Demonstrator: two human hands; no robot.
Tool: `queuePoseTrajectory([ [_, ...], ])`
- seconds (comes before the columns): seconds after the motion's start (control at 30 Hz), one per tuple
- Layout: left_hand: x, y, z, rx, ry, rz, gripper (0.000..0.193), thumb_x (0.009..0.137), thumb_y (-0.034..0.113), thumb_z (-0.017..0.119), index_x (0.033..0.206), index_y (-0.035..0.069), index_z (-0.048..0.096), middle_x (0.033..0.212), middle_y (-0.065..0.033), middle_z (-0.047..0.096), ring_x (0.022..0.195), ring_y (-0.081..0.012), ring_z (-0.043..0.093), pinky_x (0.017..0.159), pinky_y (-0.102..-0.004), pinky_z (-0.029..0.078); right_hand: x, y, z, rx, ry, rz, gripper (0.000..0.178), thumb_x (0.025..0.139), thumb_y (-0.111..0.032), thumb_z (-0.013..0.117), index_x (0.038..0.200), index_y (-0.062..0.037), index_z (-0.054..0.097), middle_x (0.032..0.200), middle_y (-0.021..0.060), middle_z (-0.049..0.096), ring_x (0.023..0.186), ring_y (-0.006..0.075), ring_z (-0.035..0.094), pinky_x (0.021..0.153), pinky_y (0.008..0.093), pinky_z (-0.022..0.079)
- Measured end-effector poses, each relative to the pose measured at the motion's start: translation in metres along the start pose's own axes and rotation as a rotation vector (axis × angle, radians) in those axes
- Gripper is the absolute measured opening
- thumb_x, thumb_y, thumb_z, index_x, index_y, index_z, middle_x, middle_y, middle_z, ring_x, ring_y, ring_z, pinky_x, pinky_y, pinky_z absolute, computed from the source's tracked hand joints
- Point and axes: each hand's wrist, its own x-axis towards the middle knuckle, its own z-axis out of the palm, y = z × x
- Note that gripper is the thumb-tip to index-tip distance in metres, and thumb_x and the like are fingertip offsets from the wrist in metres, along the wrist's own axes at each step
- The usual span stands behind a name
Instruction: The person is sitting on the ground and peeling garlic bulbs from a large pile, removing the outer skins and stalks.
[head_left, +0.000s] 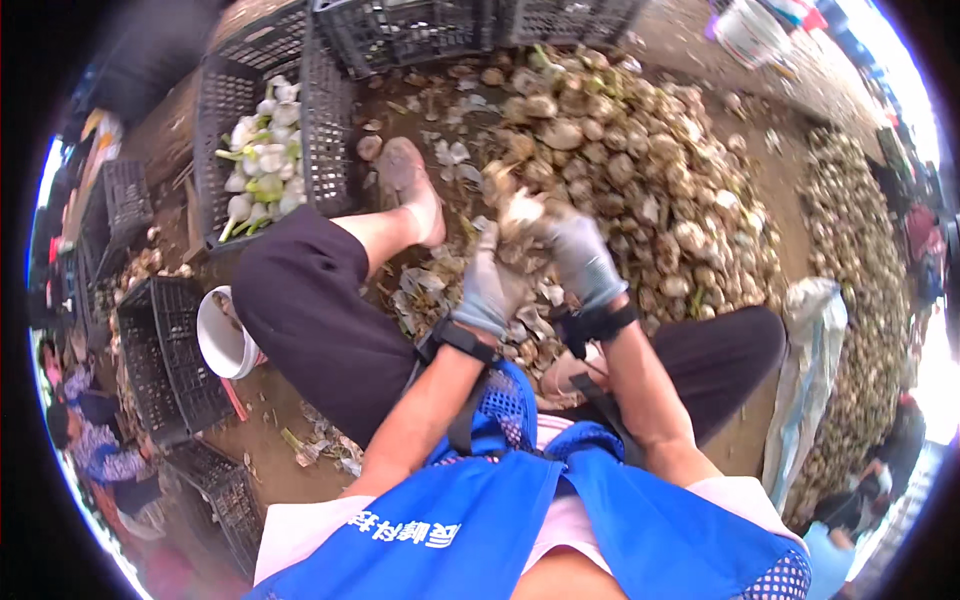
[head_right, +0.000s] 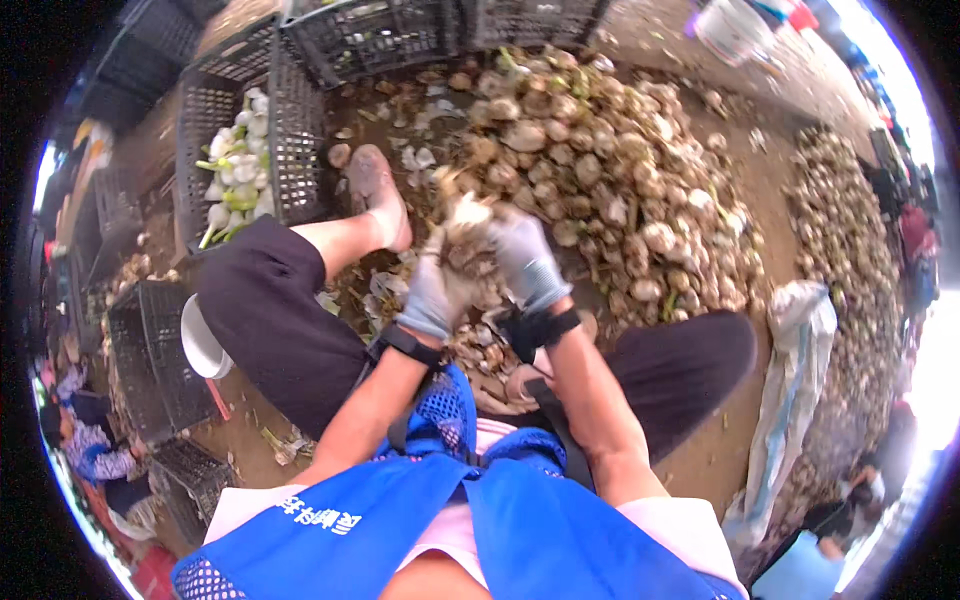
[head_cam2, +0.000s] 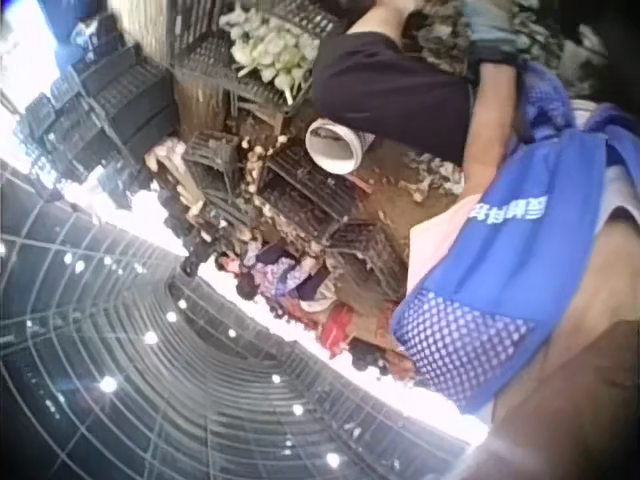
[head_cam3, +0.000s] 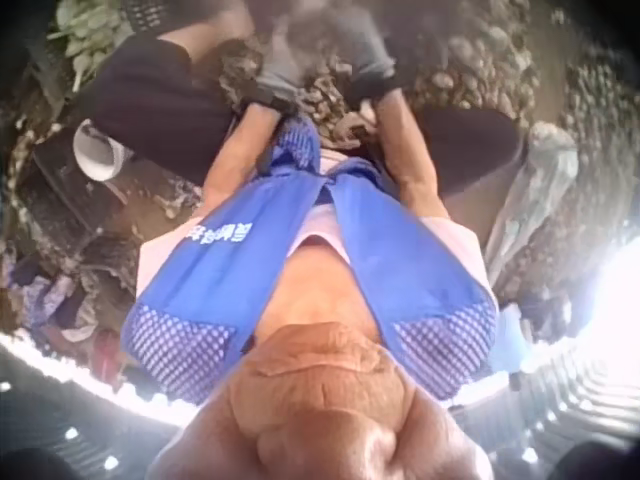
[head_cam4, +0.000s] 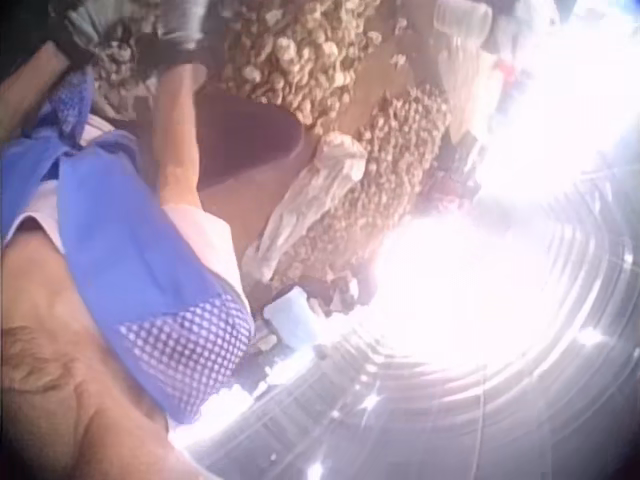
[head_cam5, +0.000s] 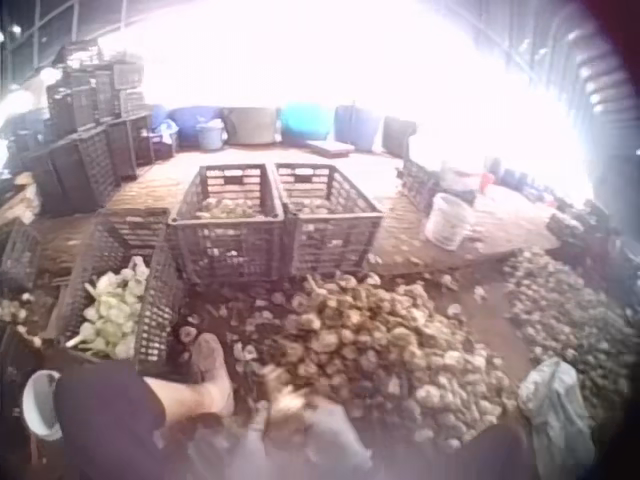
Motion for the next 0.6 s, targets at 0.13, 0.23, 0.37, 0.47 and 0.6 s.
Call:
queuePoseTrajectory([
  [0.13, -0.013, -0.008, 0.011, -0.098, -0.043, -0.219, 0.030, 0.089, 0.020, 0.042, 0.113, 0.004, 0.051, 0.104, -0.0124, 0.058, 0.093, -0.0253, 0.058, 0.080, -0.0470, 0.047, -0.061, 0.018, -0.013, -0.470, 0.200, -0.236, 0.046, 0.071, -0.015, 0.064, 0.110, 0.0071, 0.054, 0.109, 0.0206, 0.055, 0.104, 0.0267, 0.052, 0.090, 0.0316, 0.039],
  [0.23, -0.029, -0.015, 0.023, 0.175, -0.204, -0.111, 0.028, 0.089, 0.012, 0.041, 0.114, 0.001, 0.049, 0.107, -0.0135, 0.058, 0.098, -0.0286, 0.056, 0.086, -0.0476, 0.046, -0.088, 0.000, -0.036, -0.158, 0.276, -0.253, 0.048, 0.072, -0.014, 0.066, 0.112, 0.0082, 0.051, 0.107, 0.0162, 0.057, 0.095, 0.0206, 0.056, 0.082, 0.0271, 0.044],
  [0.37, -0.046, -0.029, 0.039, 0.528, -0.375, 0.051, 0.042, 0.084, 0.008, 0.049, 0.124, 0.003, 0.040, 0.116, -0.0099, 0.052, 0.099, -0.0236, 0.055, 0.087, -0.0425, 0.046, -0.120, -0.022, -0.047, 0.245, 0.227, -0.105, 0.039, 0.079, -0.012, 0.063, 0.111, 0.0082, 0.053, 0.096, 0.0090, 0.061, 0.083, 0.0120, 0.058, 0.071, 0.0224, 0.047],
  [0.47, -0.054, -0.042, 0.046, 0.927, -0.391, 0.240, 0.047, 0.084, 0.015, 0.058, 0.125, 0.001, 0.040, 0.114, -0.0075, 0.053, 0.096, -0.0153, 0.055, 0.084, -0.0287, 0.046, -0.127, -0.026, -0.043, 0.328, 0.241, -0.136, 0.031, 0.082, -0.013, 0.061, 0.106, 0.0056, 0.056, 0.090, 0.0065, 0.063, 0.076, 0.0081, 0.058, 0.064, 0.0205, 0.047],
  [0.6, -0.062, -0.045, 0.048, 1.001, -0.413, 0.402, 0.047, 0.084, 0.021, 0.060, 0.123, 0.000, 0.043, 0.111, -0.0065, 0.054, 0.094, -0.0127, 0.054, 0.081, -0.0240, 0.045, -0.123, -0.022, -0.043, 0.416, 0.190, -0.049, 0.020, 0.083, -0.015, 0.060, 0.093, 0.0024, 0.061, 0.075, 0.0023, 0.061, 0.058, 0.0057, 0.054, 0.051, 0.0197, 0.045],
])
